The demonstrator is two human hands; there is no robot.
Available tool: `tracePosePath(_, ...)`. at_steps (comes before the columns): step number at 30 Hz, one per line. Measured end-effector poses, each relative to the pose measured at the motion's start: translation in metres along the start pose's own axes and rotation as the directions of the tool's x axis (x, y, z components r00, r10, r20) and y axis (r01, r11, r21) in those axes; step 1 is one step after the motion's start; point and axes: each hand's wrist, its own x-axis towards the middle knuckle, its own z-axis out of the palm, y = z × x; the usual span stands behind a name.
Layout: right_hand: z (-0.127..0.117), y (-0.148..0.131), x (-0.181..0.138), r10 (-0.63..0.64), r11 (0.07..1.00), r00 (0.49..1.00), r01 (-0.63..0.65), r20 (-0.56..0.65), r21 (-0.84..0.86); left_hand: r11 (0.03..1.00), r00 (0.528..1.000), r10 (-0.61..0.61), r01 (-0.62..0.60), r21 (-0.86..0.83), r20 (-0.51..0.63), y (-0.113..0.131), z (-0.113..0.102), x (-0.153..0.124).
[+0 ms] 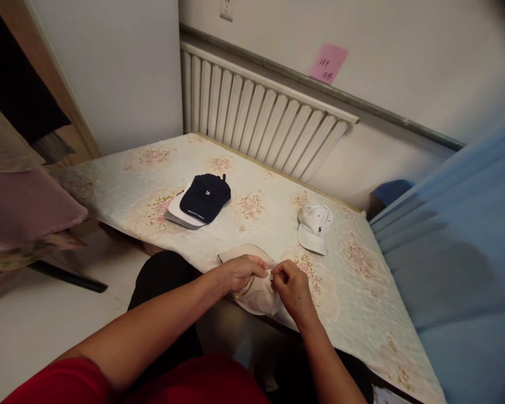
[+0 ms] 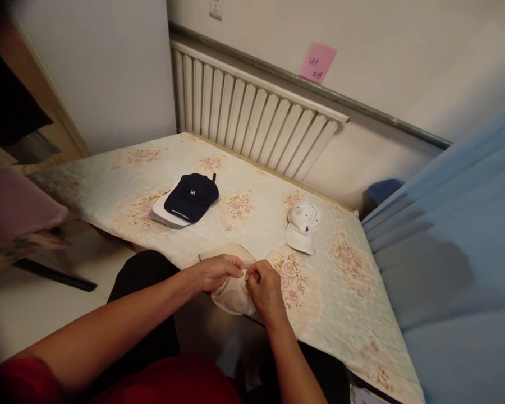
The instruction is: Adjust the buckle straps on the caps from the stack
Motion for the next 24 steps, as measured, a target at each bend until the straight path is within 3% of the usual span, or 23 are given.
tracePosePath(8,0.0036,0.0013,-0.0024,-0.039,0.999,0.999,0.040,-0.014,0.012,1.000,1.000,-0.015,0.015,-0.005,0.013,-0.0002,-0.0007,0.0013)
tracePosePath(24,0.0007,0.0066,-0.0021,0.069,0.981,0.994,-0.082,0.082,0.177,1.000,1.000,-0.009,0.009,-0.012,-0.010,0.0001,-0.0026,0.0016)
